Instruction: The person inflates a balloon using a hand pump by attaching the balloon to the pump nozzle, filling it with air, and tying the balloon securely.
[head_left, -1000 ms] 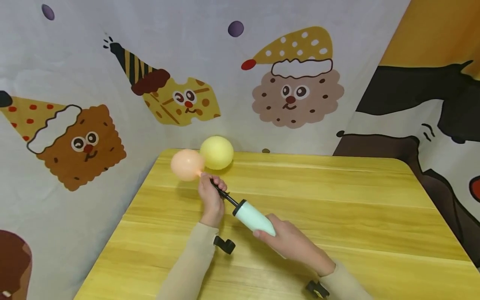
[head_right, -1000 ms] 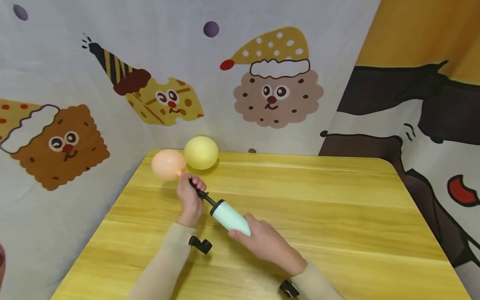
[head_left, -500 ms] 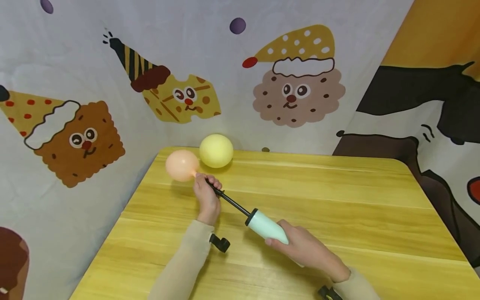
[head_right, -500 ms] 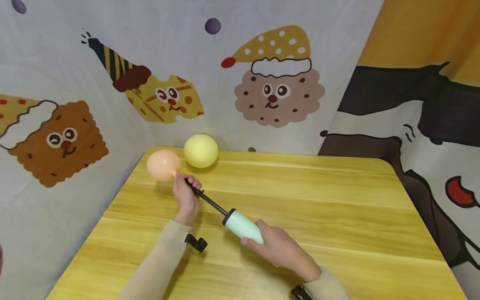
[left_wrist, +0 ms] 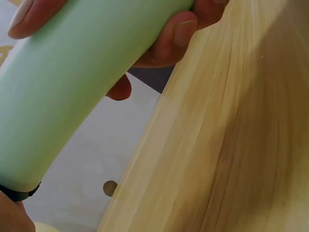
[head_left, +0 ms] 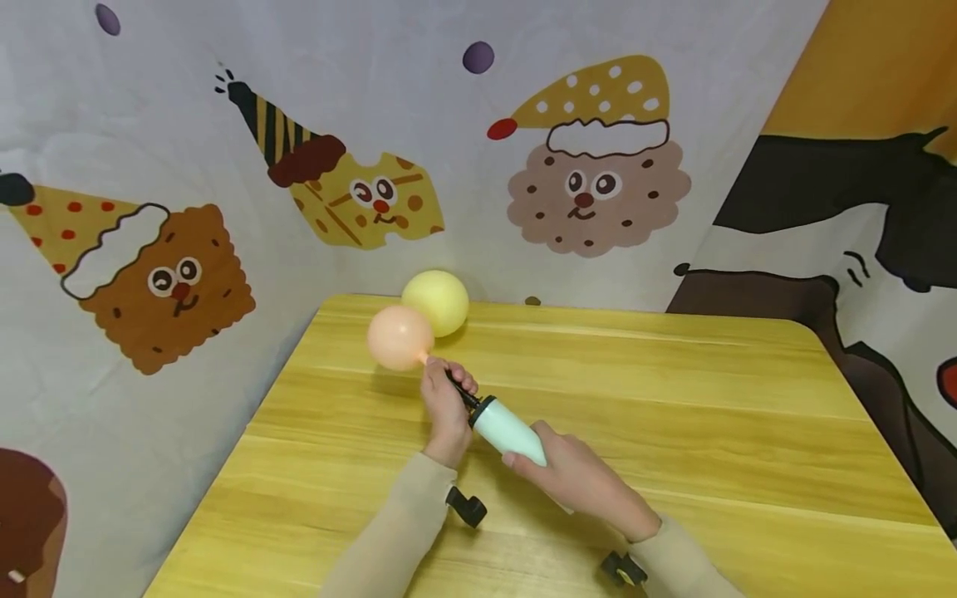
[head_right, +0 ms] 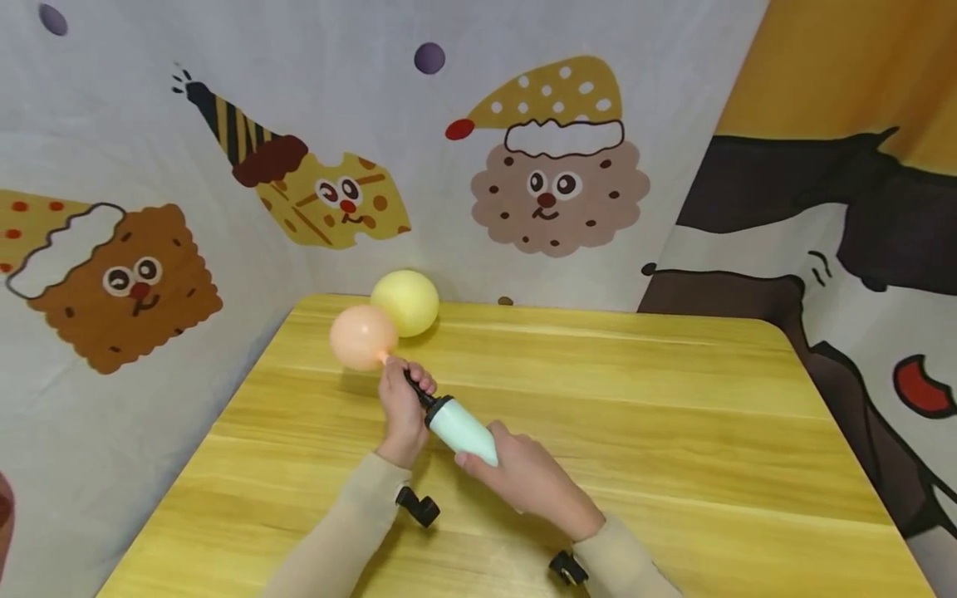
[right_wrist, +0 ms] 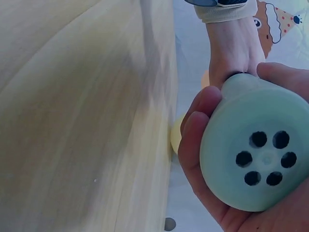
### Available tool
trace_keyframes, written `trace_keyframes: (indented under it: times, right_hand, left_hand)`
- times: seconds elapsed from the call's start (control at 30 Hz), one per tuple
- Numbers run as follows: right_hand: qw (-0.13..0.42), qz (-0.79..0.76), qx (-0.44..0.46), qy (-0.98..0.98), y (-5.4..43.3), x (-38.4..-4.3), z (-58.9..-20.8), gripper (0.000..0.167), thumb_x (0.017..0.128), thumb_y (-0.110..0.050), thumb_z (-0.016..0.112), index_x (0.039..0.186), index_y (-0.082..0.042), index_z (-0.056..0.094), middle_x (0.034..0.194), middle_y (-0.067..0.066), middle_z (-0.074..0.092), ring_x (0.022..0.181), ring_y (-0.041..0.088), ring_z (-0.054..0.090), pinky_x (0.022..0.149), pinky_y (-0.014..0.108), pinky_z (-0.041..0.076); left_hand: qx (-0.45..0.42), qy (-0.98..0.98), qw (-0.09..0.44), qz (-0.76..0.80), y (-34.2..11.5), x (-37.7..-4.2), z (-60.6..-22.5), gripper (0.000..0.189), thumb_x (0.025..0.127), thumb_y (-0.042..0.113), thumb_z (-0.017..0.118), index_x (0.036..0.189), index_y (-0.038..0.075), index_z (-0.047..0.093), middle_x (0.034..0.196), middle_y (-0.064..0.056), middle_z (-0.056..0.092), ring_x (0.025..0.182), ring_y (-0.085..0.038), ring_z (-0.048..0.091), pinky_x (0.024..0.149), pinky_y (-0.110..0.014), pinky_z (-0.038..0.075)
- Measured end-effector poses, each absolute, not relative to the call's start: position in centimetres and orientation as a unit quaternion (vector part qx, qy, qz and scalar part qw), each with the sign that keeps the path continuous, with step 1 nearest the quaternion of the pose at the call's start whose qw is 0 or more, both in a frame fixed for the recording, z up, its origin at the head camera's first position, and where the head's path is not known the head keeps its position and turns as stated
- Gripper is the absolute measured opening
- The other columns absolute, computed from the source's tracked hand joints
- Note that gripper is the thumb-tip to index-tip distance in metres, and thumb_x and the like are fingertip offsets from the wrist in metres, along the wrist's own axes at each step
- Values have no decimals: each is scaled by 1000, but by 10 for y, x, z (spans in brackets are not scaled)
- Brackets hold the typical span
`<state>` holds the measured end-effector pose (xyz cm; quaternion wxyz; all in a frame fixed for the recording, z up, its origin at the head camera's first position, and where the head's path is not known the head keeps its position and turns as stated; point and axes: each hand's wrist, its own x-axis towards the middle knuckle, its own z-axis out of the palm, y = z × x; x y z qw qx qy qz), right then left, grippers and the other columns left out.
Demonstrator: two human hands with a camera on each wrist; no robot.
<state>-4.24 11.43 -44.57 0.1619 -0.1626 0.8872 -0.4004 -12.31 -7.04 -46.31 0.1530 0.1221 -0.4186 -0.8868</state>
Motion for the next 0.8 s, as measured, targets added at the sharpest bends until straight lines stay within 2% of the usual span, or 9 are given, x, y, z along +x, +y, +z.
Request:
trace_keyframes:
  times: [0.23,0.57,0.8]
  right_hand:
    - [164,-416,-158,881,114,-41,-447,69,98,-62,60,130,-1,56,75,2,59,54,14,55,44,32,48]
    - [180,-405,-186,877,147,-24,-444,61,102,-54,61,134,-2,55,80,-2,59,59,10,52,49,30,47]
    - [161,-387,-199,886,150,-22,-446,60,102,-53,61,131,-1,55,79,-3,58,61,9,52,50,29,47]
  left_hand:
    - [114,-422,158,-886,-77,-130,-463,42,115,29,30,81,11,45,66,2,46,53,-9,44,49,-21,41]
    - [106,-392,212,-889,-116,-148,-451,40,115,28,29,80,13,42,65,2,46,52,-9,43,47,-20,38]
    - [106,-406,211,-883,-111,-145,-455,38,115,23,29,82,10,42,65,0,48,52,-11,46,48,-22,42]
